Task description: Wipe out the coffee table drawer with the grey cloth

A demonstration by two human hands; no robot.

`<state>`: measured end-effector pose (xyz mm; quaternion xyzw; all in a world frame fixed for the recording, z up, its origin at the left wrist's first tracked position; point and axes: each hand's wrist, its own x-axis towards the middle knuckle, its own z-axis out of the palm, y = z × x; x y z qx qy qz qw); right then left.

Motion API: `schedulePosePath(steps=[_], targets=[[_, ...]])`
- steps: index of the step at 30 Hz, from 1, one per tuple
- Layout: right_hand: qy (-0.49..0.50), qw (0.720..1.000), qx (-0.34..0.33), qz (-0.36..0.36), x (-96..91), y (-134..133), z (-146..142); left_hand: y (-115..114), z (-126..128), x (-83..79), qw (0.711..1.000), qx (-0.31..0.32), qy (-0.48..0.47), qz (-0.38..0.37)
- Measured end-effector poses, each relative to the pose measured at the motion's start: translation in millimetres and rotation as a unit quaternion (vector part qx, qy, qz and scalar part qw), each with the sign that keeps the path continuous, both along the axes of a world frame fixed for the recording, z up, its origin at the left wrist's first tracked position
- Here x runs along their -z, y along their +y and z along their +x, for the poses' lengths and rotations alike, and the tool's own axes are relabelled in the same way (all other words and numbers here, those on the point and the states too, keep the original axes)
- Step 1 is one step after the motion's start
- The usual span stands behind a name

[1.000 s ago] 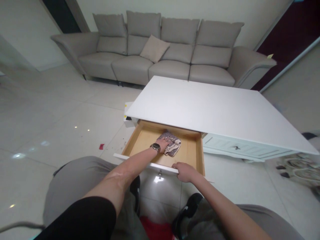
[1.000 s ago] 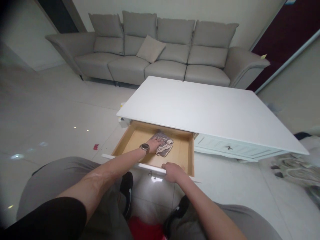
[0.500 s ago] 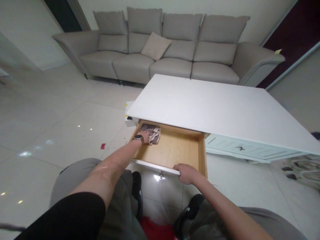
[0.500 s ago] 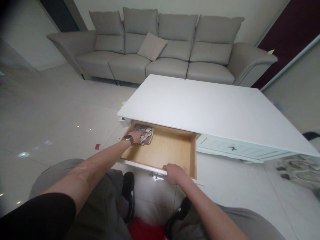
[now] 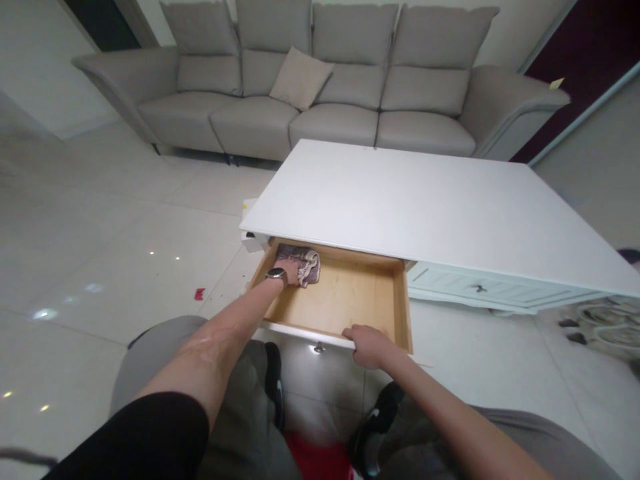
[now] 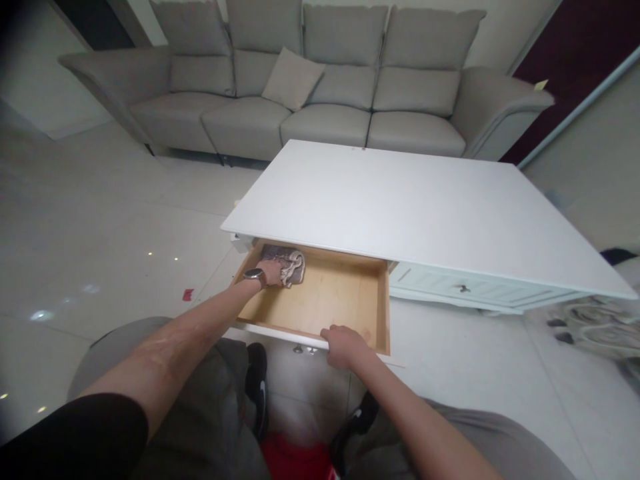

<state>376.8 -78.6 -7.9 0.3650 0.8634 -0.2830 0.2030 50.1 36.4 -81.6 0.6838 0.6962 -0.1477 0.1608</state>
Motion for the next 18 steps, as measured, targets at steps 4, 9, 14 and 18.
schedulePosePath(steps=[4, 9, 14, 18], targets=[[-0.003, 1.000, 0.004, -0.002, -2.1, 0, -1, 1, 8, -5.5, 0.999, 0.020, 0.046, -0.006], [-0.001, 1.000, 0.004, 0.004, -1.6, -1, 0, 3, 27, -17.7, 0.998, 0.030, 0.053, -0.013], [0.001, 1.000, -0.004, 0.012, -0.2, -1, 1, 9, 51, -23.2, 0.997, 0.033, 0.069, -0.025], [0.004, 1.000, -0.002, 0.016, 0.9, -2, 1, 15, 72, -21.5, 0.997, 0.049, 0.058, -0.023]])
